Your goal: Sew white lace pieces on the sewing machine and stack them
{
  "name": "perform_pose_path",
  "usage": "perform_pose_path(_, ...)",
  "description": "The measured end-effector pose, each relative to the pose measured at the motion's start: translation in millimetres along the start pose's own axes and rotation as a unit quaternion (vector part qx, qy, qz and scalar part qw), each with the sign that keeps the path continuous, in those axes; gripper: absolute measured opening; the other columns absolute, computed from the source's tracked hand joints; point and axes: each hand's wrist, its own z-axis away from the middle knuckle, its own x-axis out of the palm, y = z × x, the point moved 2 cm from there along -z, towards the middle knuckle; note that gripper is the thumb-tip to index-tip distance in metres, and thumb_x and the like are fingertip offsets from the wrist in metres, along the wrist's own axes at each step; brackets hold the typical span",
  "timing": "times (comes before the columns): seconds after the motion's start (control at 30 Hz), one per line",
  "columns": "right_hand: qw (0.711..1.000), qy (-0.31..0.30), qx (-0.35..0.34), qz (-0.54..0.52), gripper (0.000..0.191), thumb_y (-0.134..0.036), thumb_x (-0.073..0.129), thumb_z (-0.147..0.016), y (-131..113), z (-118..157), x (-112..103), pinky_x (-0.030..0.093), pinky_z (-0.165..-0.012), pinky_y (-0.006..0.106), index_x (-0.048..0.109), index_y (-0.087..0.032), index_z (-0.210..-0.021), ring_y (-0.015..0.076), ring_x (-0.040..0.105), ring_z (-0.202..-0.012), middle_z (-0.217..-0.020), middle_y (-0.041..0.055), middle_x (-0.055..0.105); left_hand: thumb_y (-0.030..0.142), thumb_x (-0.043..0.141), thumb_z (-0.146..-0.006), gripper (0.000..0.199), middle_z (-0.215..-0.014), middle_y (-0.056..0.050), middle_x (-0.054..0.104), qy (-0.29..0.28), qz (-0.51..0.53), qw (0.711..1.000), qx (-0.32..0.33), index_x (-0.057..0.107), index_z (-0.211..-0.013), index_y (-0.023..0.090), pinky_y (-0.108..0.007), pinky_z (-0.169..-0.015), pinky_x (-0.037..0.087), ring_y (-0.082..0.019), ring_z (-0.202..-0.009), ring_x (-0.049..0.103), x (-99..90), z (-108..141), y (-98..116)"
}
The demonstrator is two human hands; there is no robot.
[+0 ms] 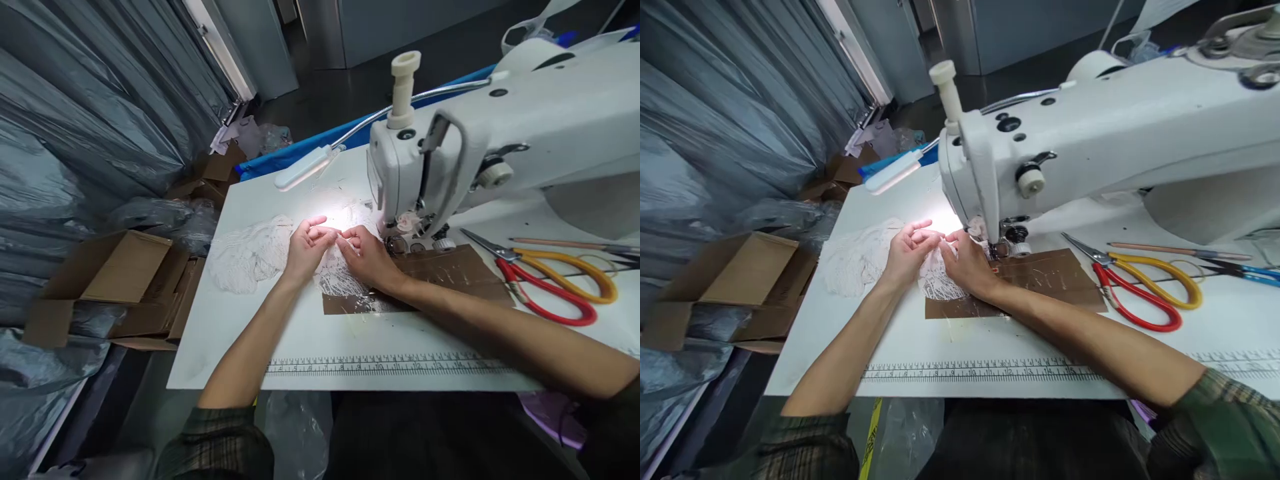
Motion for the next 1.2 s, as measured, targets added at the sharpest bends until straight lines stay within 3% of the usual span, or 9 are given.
perform_pose_path(0.13, 0.999, 0.004, -0.019, -0.051, 0.017, -0.039, 0.057, -0.085, 6.1, -16.1, 8.9, 0.037, -0.056, 0.029, 0.053, -0.022, -0.082, 0.0154, 0.052, -0.06, -0.068, -0.0011, 0.059, 0.028, 0.085, -0.069, 0.05, -0.091, -0.006, 0.075, 0.075, 0.02, 0.997, 0.011, 0.059, -0.111, 0.018, -0.035, -0.082, 0.056, -0.02, -0.087, 0.073, -7.5, -0.5, -2.3)
perform_pose_path(0.27, 0.995, -0.025, -0.035, -0.092, 0.019, -0.041, 0.058, -0.085, 10.5, -18.8, 8.0, 0.034, -0.052, 0.028, 0.054, -0.022, -0.08, 0.0137, 0.049, -0.055, -0.063, -0.0032, 0.057, 0.024, 0.082, -0.072, 0.047, -0.088, -0.004, 0.074, 0.111, 0.017, 0.993, 0.034, 0.057, -0.111, 0.019, -0.033, -0.082, 0.056, -0.018, -0.086, 0.073, -9.0, 0.3, -2.3)
perform_pose_path(0.5, 0.995, -0.031, -0.072, -0.053, 0.016, -0.036, 0.056, -0.085, 10.8, -15.4, 5.0, 0.034, -0.053, 0.028, 0.055, -0.022, -0.078, 0.0131, 0.046, -0.056, -0.063, -0.0034, 0.055, 0.018, 0.076, -0.076, 0.04, -0.084, -0.001, 0.071, 0.179, 0.011, 0.981, 0.079, 0.052, -0.109, 0.02, -0.029, -0.077, 0.055, -0.015, -0.08, 0.071, 0.0, 0.7, -8.2)
perform_pose_path(0.67, 0.996, -0.012, -0.077, -0.039, 0.015, -0.037, 0.055, -0.087, 13.6, -19.7, 4.0, 0.038, -0.056, 0.03, 0.053, -0.023, -0.082, 0.0155, 0.05, -0.059, -0.067, -0.0014, 0.057, 0.021, 0.076, -0.079, 0.035, -0.086, -0.002, 0.071, 0.106, -0.034, 0.988, 0.107, 0.054, -0.107, 0.022, -0.032, -0.082, 0.057, -0.016, -0.084, 0.071, -6.0, -2.5, -7.8)
perform_pose_path(0.77, 0.993, 0.01, -0.116, -0.026, 0.012, -0.034, 0.054, -0.086, 13.6, -24.4, 1.7, 0.046, -0.068, 0.034, 0.052, -0.023, -0.089, 0.0192, 0.058, -0.073, -0.082, 0.0036, 0.063, 0.021, 0.073, -0.083, 0.034, -0.092, -0.003, 0.071, 0.048, -0.122, 0.979, 0.154, 0.059, -0.114, 0.023, -0.034, -0.085, 0.057, -0.017, -0.089, 0.07, -14.3, -1.5, -3.3)
perform_pose_path(0.87, 0.989, 0.021, -0.149, -0.008, 0.01, -0.03, 0.054, -0.085, 12.6, -26.4, 0.2, 0.048, -0.079, 0.038, 0.05, -0.023, -0.092, 0.0217, 0.061, -0.084, -0.09, 0.0059, 0.064, 0.017, 0.069, -0.084, 0.028, -0.09, -0.002, 0.07, 0.043, -0.269, 0.935, 0.225, 0.067, -0.111, 0.023, -0.031, -0.08, 0.055, -0.016, -0.086, 0.067, -19.2, 2.7, 4.5)
perform_pose_path(0.97, 0.984, 0.028, -0.177, 0.003, 0.007, -0.026, 0.053, -0.085, 10.4, -24.7, -0.2, 0.048, -0.082, 0.038, 0.048, -0.024, -0.091, 0.0212, 0.06, -0.084, -0.088, 0.0045, 0.062, 0.016, 0.069, -0.083, 0.014, -0.083, -0.001, 0.067, 0.086, -0.35, 0.895, 0.264, 0.076, -0.092, 0.024, -0.027, -0.067, 0.049, -0.014, -0.075, 0.062, -18.8, 7.6, 11.1)
perform_pose_path(1.1, 0.98, 0.044, -0.192, 0.016, 0.005, -0.023, 0.051, -0.084, 7.6, -22.0, -0.3, 0.047, -0.077, 0.036, 0.046, -0.024, -0.087, 0.0201, 0.058, -0.079, -0.081, 0.0025, 0.059, 0.022, 0.07, -0.083, 0.01, -0.059, 0.005, 0.057, 0.107, -0.223, 0.953, 0.176, 0.077, -0.09, 0.024, -0.024, -0.057, 0.047, -0.011, -0.056, 0.057, -14.7, 11.0, 10.4)
perform_pose_path(1.2, 0.978, 0.053, -0.2, 0.026, 0.008, -0.019, 0.05, -0.082, 7.3, -21.9, 0.1, 0.046, -0.07, 0.033, 0.046, -0.024, -0.086, 0.0185, 0.055, -0.071, -0.077, 0.0012, 0.057, 0.028, 0.073, -0.08, 0.01, -0.07, 0.001, 0.067, 0.097, -0.071, 0.987, 0.11, 0.075, -0.087, 0.02, -0.026, -0.064, 0.056, -0.013, -0.067, 0.068, -10.6, 12.6, 8.1)
